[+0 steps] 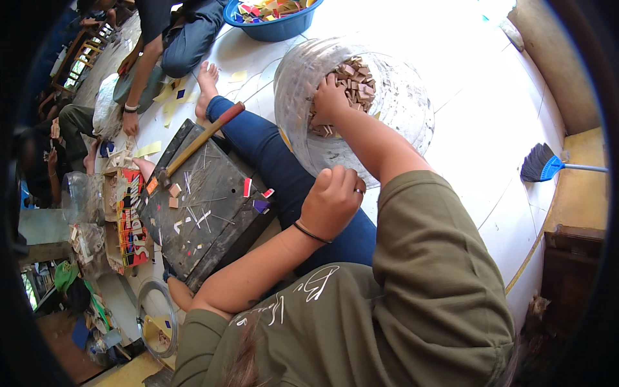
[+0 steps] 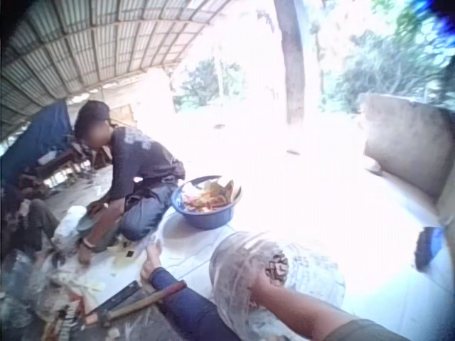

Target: The person sits on the floor and repeatedly hammers nails into small wooden blocks placed on a dark work surface. They pick up each block, position a nail, and strike it with a hammer, then set the block aside.

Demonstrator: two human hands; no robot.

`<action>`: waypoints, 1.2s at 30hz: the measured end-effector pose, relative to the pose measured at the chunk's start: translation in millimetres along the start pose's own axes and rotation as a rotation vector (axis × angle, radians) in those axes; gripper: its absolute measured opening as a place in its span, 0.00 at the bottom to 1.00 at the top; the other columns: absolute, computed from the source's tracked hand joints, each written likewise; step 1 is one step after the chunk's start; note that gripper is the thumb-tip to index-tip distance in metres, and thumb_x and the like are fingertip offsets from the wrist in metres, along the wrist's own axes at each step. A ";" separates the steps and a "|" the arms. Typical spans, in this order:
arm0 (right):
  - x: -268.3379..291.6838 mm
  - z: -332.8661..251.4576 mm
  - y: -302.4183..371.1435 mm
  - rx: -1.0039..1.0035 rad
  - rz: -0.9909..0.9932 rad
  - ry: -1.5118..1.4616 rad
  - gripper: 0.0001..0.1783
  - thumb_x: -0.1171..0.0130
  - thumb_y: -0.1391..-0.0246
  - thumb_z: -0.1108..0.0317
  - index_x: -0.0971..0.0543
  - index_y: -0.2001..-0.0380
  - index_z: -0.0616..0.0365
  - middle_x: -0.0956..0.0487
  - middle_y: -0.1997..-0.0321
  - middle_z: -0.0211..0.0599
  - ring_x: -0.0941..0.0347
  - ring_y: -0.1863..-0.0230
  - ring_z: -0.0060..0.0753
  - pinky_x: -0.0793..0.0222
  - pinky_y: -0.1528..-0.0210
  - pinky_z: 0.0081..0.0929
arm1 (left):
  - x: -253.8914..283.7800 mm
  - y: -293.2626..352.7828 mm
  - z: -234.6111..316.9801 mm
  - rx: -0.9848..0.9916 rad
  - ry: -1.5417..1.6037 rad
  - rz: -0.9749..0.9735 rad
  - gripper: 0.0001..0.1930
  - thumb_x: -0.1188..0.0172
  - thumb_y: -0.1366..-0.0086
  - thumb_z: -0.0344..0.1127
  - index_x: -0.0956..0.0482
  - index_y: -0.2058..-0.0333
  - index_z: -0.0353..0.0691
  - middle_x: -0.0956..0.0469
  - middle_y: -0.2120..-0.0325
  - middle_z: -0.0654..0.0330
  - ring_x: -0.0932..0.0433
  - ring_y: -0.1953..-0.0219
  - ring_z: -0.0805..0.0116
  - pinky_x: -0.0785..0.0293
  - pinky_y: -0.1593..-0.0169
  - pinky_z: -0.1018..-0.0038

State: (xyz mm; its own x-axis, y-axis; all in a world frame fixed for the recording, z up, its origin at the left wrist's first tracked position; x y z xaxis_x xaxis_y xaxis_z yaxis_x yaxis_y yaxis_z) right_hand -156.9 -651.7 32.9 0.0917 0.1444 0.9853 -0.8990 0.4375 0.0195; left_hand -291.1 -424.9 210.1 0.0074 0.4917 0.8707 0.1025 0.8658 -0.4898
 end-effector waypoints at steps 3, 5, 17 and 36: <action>2.5 -7.6 15.4 -0.028 -0.138 -0.024 0.53 0.31 0.63 0.39 0.37 0.34 0.51 0.36 0.36 0.52 0.48 0.31 0.61 0.33 0.42 0.52 | 1.3 1.3 2.7 0.005 -0.024 0.009 0.03 0.44 0.46 0.35 0.23 0.76 0.46 0.34 0.77 0.66 0.33 0.69 0.69 0.40 0.60 0.72; 3.1 -12.3 22.8 0.018 -0.089 0.002 0.50 0.33 0.59 0.42 0.37 0.34 0.48 0.36 0.35 0.52 0.48 0.31 0.63 0.33 0.42 0.53 | 1.2 0.5 6.5 0.000 -0.042 0.038 0.03 0.44 0.46 0.35 0.23 0.76 0.46 0.34 0.77 0.66 0.33 0.69 0.69 0.40 0.60 0.72; 51.9 -30.5 37.0 0.303 0.013 0.054 0.24 0.48 0.42 0.55 0.26 0.43 0.45 0.28 0.39 0.38 0.33 0.39 0.43 0.32 0.45 0.34 | -4.5 5.3 15.0 0.002 -0.040 0.072 0.07 0.47 0.43 0.33 0.24 0.78 0.42 0.32 0.78 0.61 0.32 0.67 0.64 0.38 0.55 0.70; 279.9 74.9 150.3 -0.160 -0.039 -1.826 0.28 0.42 0.50 0.72 0.32 0.44 0.60 0.24 0.54 0.45 0.23 0.69 0.31 0.33 0.82 0.17 | 8.9 -63.6 -53.6 -0.052 -0.113 0.322 0.07 0.48 0.36 0.37 0.23 0.63 0.45 0.24 0.70 0.65 0.25 0.54 0.64 0.46 0.33 0.52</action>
State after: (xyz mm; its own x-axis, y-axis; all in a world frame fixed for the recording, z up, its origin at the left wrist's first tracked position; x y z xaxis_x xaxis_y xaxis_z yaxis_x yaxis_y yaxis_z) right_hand -298.4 -611.9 324.3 -0.5161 -0.8527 -0.0809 -0.8531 0.5033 0.1377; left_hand -244.2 -480.6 251.4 -0.0625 0.7484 0.6603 0.1633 0.6604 -0.7330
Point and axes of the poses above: each hand's wrist, its own y-axis away from the middle knuckle, its own x-axis out of the back of the hand, z = x × y, the point moved 6 cm from there along -y, towards the middle knuckle
